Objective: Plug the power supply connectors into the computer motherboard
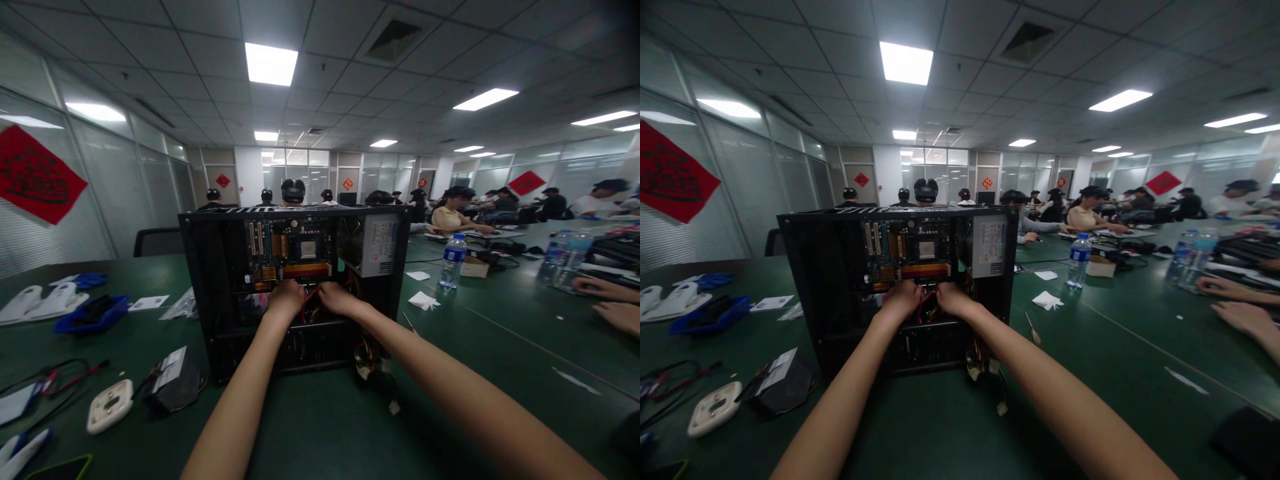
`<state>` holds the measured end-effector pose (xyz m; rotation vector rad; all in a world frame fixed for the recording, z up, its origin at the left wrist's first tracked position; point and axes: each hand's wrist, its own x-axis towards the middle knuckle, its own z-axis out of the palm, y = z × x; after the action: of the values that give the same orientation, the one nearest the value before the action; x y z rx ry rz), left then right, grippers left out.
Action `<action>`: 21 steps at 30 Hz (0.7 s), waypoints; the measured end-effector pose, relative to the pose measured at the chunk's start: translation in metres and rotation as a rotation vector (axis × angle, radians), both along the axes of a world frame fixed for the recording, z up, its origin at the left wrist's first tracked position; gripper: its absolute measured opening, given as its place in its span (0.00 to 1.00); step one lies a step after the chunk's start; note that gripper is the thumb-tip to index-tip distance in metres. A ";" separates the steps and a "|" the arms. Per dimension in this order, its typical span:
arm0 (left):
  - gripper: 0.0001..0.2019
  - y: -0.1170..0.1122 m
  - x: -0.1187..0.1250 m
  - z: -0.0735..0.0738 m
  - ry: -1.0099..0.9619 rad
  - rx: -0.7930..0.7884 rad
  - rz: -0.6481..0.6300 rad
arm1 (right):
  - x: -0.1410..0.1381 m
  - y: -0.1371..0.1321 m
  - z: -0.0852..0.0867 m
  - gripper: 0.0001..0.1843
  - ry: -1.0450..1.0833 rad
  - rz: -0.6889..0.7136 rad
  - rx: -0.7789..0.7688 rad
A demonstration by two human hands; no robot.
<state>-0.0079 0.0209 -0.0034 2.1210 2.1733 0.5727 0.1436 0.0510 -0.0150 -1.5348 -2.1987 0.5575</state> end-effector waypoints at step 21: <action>0.19 -0.004 0.015 0.008 0.132 0.000 0.053 | -0.002 -0.003 0.007 0.18 -0.230 -0.050 0.068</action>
<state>0.0069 0.0164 0.0047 2.1654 2.3031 0.4483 0.1417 0.0483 -0.0082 -1.6857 -2.3121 0.2991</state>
